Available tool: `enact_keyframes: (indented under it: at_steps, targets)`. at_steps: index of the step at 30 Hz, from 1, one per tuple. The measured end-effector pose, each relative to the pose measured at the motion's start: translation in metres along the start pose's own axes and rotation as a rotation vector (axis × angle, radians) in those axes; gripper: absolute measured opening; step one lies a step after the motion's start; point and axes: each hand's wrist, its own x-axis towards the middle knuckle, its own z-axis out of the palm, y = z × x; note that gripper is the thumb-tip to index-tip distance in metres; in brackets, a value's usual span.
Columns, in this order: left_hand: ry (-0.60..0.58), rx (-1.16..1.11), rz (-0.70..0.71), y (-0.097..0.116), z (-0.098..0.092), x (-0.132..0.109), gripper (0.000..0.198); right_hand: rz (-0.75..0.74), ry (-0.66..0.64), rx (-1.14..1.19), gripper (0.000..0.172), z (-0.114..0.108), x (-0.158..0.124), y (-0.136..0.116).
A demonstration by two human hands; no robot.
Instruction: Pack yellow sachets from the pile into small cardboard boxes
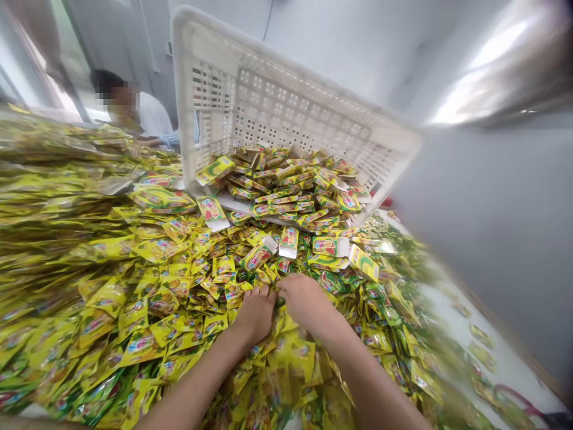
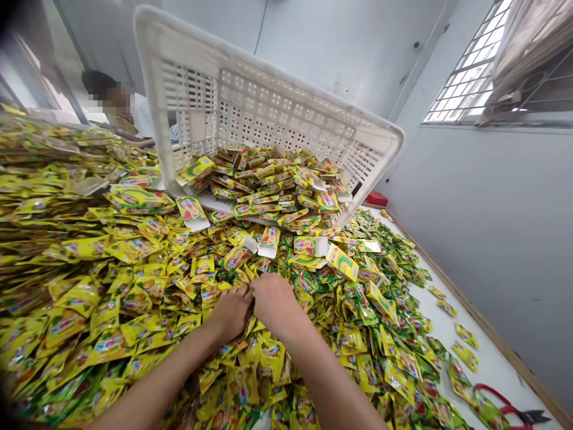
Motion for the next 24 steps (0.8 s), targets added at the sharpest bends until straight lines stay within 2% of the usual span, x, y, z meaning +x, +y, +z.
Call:
enact_keyframes:
  at_steps: [3,6,10,13,15,18,20,22,24]
  targets:
    - [0.003,-0.023,0.014,-0.003,-0.002,-0.002,0.036,0.032,-0.031,-0.050,0.029,0.016,0.042,0.002]
    - [-0.015,-0.073,0.039,-0.012,-0.005,-0.004,0.037,0.072,-0.083,-0.083,0.036,0.032,0.053,0.015]
    - [-0.037,-0.160,0.087,-0.021,-0.003,-0.007,0.037,0.090,-0.120,-0.096,0.038,0.043,0.027,0.031]
    - [-0.038,-0.220,0.118,-0.026,-0.001,-0.008,0.037,0.072,-0.118,-0.084,0.032,0.046,-0.002,0.034]
    - [-0.031,-0.258,0.144,-0.029,-0.001,-0.008,0.036,0.057,-0.093,-0.071,0.034,0.049,-0.020,0.033]
    - [-0.008,-0.312,0.189,-0.034,-0.004,-0.003,0.032,0.034,-0.009,-0.038,0.039,0.052,-0.036,0.031]
    - [0.013,-0.345,0.205,-0.038,-0.008,0.005,0.035,0.018,0.060,-0.001,0.034,0.048,-0.040,0.031]
    - [0.038,-0.371,0.210,-0.040,-0.013,0.017,0.041,0.005,0.124,0.034,0.027,0.039,-0.043,0.033]
    - [0.055,-0.392,0.234,-0.041,-0.019,0.030,0.044,0.001,0.214,0.110,0.027,0.027,-0.052,0.038]
